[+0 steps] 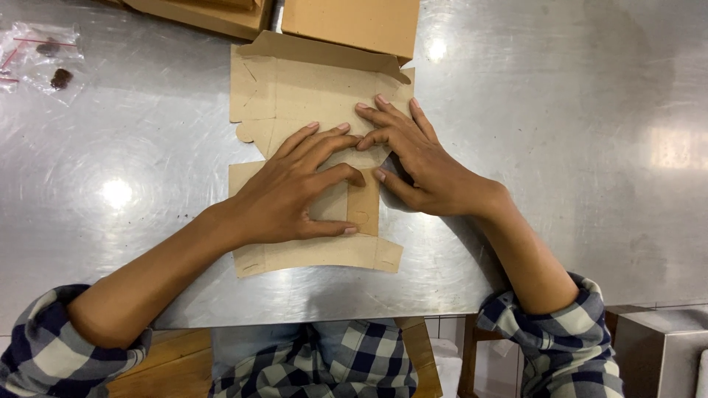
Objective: The person assembles a flat cardboard box blank on a stainless steel table. They fold the side panels and bottom flaps, then tuck the locking tabs into the corresponding slots to form the box base.
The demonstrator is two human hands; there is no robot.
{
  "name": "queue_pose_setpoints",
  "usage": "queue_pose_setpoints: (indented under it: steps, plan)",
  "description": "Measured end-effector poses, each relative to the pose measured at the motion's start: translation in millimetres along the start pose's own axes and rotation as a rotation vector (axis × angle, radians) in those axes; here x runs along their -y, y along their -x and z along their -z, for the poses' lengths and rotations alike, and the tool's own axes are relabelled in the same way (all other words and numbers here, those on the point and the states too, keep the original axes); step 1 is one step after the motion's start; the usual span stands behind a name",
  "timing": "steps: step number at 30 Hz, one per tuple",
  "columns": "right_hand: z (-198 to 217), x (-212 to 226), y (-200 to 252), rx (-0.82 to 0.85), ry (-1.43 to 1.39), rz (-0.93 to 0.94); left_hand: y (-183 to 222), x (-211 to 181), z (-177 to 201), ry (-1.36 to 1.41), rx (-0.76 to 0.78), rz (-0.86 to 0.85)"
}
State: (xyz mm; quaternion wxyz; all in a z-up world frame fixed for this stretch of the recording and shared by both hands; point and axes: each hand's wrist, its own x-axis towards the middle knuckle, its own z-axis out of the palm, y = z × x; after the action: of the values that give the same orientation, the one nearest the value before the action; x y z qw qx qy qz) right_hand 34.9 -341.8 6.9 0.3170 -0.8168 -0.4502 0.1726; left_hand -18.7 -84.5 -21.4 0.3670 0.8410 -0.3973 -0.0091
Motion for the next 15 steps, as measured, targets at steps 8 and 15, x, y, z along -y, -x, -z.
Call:
queue_pose_setpoints:
  steps: [8,15]
  plan:
    - [5.5,4.9,0.0,0.043,-0.016,0.003,-0.2,0.0,0.2,-0.016,0.012,0.001]
    - [6.6,8.4,-1.2,0.070,0.022,0.007,0.6,1.5,-2.3,-0.024,0.009,0.002]
